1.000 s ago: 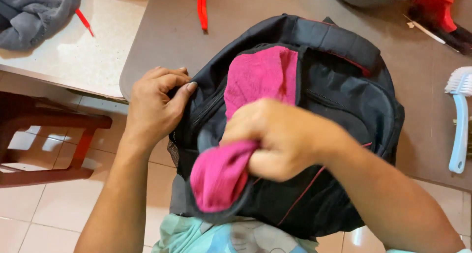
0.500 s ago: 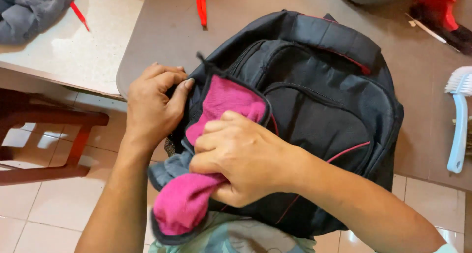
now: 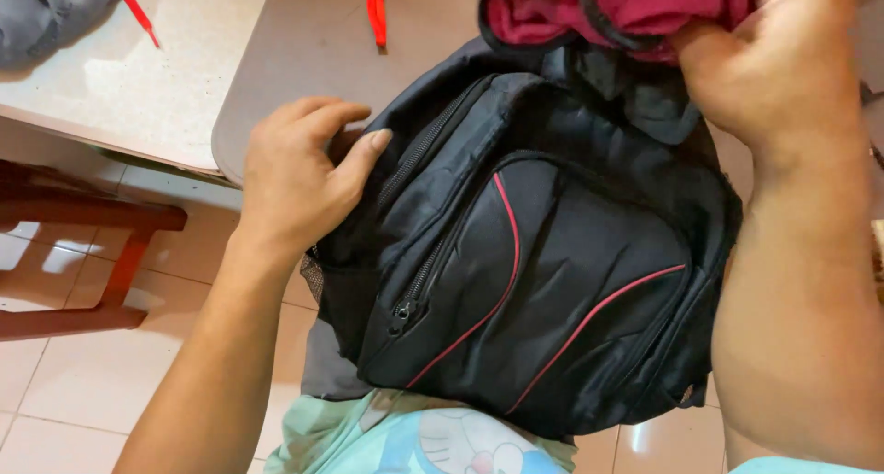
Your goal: Cleaning the interior and exterior surfaces of a backpack using a cloth and a cleaning block.
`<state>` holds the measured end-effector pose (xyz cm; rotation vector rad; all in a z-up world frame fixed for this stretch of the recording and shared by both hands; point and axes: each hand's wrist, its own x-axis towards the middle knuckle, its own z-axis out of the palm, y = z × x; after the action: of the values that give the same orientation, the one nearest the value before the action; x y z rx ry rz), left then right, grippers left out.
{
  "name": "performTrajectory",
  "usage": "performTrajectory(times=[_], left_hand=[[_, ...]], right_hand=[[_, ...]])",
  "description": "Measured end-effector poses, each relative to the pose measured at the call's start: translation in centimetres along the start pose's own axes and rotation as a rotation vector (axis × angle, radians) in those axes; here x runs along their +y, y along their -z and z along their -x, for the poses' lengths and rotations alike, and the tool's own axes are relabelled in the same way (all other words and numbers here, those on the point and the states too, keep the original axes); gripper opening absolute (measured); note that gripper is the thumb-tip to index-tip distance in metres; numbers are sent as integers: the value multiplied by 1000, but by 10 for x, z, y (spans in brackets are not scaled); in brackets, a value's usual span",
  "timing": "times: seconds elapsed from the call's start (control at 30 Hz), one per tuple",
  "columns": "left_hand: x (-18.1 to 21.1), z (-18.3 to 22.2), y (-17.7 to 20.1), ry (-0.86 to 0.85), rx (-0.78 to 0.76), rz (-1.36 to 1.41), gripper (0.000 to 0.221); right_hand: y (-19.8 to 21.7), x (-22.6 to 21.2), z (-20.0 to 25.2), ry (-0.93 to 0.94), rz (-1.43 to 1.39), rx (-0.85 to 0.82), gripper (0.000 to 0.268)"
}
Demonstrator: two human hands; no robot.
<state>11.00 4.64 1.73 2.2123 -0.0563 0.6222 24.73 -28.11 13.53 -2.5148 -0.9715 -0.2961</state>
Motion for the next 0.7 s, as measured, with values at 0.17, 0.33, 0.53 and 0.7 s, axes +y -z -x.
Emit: performTrajectory(times=[0.17,0.33,0.53,0.7], left_hand=[[-13,-64,-45,263,-473,-273,37],[-34,-53,-52,21,-296,-307,41],[-50,-53,-57,33,-290,-314,41],[-38,-52,-49,98,-272,-212,57]], right_hand=[[-46,-115,-19,706,-298,-109,29],[-103,-48,-17,564,229,-109,21],[-103,-92,-6,521,154,-157,26],[-108,-125,12,642,-202,-243,21]])
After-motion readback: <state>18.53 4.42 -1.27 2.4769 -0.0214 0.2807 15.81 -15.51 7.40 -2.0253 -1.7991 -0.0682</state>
